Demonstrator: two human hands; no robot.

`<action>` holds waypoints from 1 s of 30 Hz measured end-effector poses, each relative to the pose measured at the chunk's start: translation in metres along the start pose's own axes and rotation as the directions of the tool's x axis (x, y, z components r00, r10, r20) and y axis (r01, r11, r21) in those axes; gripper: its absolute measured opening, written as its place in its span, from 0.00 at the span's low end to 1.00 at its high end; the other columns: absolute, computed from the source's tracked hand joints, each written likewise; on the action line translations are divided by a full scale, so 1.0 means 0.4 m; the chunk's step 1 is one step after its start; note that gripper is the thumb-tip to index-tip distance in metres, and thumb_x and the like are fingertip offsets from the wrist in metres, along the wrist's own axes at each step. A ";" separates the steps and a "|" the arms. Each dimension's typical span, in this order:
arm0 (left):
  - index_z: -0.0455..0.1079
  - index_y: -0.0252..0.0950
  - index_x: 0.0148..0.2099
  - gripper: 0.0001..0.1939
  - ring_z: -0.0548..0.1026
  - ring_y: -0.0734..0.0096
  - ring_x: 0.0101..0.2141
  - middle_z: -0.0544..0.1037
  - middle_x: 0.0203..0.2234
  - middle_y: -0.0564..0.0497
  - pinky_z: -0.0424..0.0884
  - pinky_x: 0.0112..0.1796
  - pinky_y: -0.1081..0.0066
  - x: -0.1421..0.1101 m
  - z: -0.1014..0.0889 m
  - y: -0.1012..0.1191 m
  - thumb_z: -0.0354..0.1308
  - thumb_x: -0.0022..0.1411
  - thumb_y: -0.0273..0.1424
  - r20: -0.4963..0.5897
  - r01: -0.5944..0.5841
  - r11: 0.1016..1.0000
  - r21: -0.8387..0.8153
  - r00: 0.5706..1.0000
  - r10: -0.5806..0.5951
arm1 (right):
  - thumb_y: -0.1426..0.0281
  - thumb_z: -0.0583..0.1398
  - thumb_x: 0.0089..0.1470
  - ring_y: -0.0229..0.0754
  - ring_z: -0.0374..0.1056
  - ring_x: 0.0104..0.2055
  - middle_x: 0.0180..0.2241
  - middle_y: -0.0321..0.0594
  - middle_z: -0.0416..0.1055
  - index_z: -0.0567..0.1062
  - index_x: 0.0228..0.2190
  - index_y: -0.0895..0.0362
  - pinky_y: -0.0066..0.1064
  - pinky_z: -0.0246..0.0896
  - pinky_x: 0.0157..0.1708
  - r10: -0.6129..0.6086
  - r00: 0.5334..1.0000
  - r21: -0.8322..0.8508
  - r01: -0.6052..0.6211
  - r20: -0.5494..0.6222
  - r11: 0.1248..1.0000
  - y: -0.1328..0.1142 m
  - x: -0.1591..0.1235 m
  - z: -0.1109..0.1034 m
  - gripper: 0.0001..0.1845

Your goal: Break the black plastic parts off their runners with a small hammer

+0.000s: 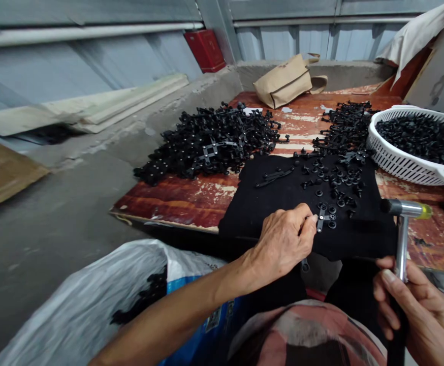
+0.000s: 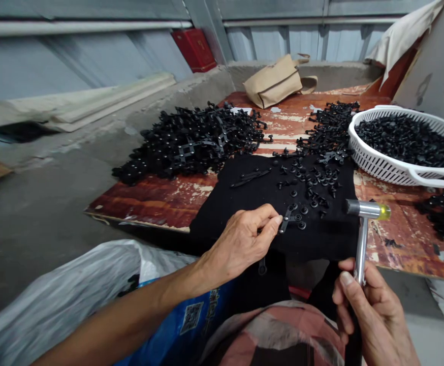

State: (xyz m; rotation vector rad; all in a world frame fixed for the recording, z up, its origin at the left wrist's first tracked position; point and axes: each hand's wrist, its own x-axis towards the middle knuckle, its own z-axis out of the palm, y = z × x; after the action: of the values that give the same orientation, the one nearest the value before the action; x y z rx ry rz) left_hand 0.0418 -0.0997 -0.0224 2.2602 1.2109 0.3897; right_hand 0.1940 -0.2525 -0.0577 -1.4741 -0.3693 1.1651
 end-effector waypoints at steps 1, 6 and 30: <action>0.63 0.37 0.29 0.13 0.56 0.77 0.17 0.61 0.15 0.58 0.51 0.25 0.73 -0.002 0.001 0.002 0.44 0.64 0.33 0.006 -0.001 1.000 0.001 1.000 0.001 | 0.56 0.64 0.49 0.29 0.53 0.15 0.22 0.29 0.66 0.68 0.39 0.50 0.22 0.53 0.14 -0.005 1.000 -0.004 0.005 0.008 1.000 0.003 0.003 -0.002 0.18; 0.64 0.37 0.30 0.13 0.57 0.76 0.17 0.62 0.15 0.57 0.51 0.24 0.73 -0.004 0.009 0.002 0.44 0.65 0.33 0.003 -0.001 1.000 0.025 1.000 0.001 | 0.55 0.64 0.50 0.31 0.55 0.15 0.23 0.30 0.67 0.68 0.40 0.50 0.25 0.54 0.13 0.019 0.995 -0.042 -0.016 0.094 0.999 0.028 0.023 -0.033 0.19; 0.67 0.37 0.30 0.15 0.63 0.75 0.19 0.69 0.17 0.54 0.53 0.25 0.73 0.007 0.009 0.012 0.43 0.65 0.34 0.052 0.025 0.993 0.113 0.998 -0.031 | 0.56 0.61 0.54 0.32 0.55 0.16 0.23 0.31 0.65 0.69 0.42 0.50 0.25 0.55 0.14 0.005 0.988 -0.110 0.013 0.154 0.994 0.039 0.027 -0.047 0.17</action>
State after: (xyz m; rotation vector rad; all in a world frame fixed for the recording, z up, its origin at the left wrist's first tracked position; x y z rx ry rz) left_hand 0.0482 -0.1008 -0.0226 2.3300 1.2635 0.2544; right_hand 0.2082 -0.2593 -0.0791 -1.4813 -0.5508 1.2768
